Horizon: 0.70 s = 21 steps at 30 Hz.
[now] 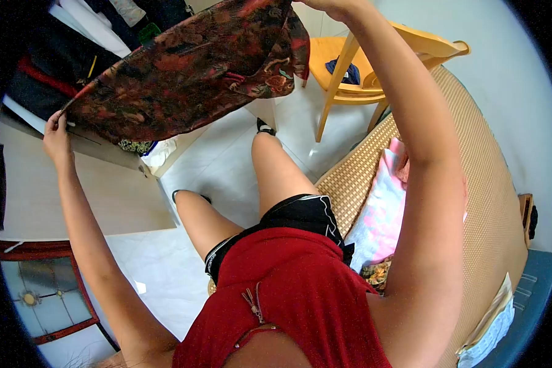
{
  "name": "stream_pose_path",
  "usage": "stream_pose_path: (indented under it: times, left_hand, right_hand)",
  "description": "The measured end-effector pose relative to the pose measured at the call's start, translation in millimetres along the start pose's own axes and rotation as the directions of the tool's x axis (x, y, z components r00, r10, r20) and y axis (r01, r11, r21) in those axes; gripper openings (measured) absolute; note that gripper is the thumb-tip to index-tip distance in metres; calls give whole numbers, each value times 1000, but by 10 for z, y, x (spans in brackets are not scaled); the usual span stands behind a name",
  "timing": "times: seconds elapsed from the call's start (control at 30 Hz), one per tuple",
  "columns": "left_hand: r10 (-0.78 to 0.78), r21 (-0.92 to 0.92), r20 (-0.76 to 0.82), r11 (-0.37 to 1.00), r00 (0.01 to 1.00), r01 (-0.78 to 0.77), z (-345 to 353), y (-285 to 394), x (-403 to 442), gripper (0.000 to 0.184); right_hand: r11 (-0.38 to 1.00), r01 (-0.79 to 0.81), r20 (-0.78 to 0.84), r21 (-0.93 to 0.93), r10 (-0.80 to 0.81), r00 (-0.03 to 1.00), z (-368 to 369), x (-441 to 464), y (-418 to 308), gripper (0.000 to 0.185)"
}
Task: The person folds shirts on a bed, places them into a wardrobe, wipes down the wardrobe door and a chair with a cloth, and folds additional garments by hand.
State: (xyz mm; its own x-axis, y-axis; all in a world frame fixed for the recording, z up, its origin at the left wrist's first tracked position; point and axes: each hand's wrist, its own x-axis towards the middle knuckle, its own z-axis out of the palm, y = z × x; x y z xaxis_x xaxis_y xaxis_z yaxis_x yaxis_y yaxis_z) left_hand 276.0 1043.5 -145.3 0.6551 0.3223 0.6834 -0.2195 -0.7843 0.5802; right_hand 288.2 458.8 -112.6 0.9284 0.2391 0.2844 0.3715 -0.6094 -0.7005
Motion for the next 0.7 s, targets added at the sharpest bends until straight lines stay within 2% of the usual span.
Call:
stream_pose_path:
  times: [0.03,0.1,0.2,0.23,0.33,0.37,0.43,0.47,0.5,0.53,0.57,0.6,0.63,0.67,0.7]
  left_hand:
    - [-15,-130,34,991,999,19,30,-67,13,24]
    - [-32,-376,100,924,995,67,58,-22,-12,24]
    - [-272,-505,239,785,932,359,-13,352,-196,23]
    - [-242,-550,262,758,934,351,-24,107,-114,21]
    - [-164,-640,254,710,953,292,-57,126,-189,18]
    - [-166,-671,281,671,945,317,-63,152,-214,17]
    - [-165,-726,337,581,927,367,-52,211,-263,16]
    - [-198,-693,341,607,919,389,-33,230,-281,16]
    - [-232,-659,345,630,910,410,12,229,-297,16]
    - [-265,-624,346,651,900,431,64,203,-306,16]
    - [-272,-508,367,743,889,437,110,42,-289,16]
    - [-359,-461,392,720,847,519,182,13,-332,18]
    - [-420,-428,361,718,832,549,265,-15,-391,20]
    - [-479,-396,328,713,814,579,362,-49,-438,22]
    - [-557,-324,340,687,758,650,433,-334,-395,76]
  right_hand:
    - [1000,27,-8,15,-27,1000,19,17,28,29]
    - [973,82,47,214,-94,994,51,64,154,31]
    - [903,75,106,422,-132,986,57,36,146,31]
    - [878,57,127,475,-133,983,54,16,135,31]
    - [778,-49,216,626,-113,970,7,-6,265,29]
    - [731,-48,135,680,-60,989,55,-100,132,29]
    - [613,-139,230,778,-73,970,29,-80,250,30]
    - [549,-186,275,815,-84,958,17,-69,346,31]
    - [572,-151,191,806,-10,981,144,-49,481,29]
    - [543,-264,247,797,105,963,206,-40,579,31]
    - [501,-370,302,782,215,929,288,-63,539,34]
    - [449,-469,354,761,319,879,374,-65,527,38]
    - [466,-478,369,745,309,877,498,-42,607,46]
    - [490,-456,367,743,272,890,630,196,1125,45]
    - [450,-421,317,788,290,903,777,46,806,52]
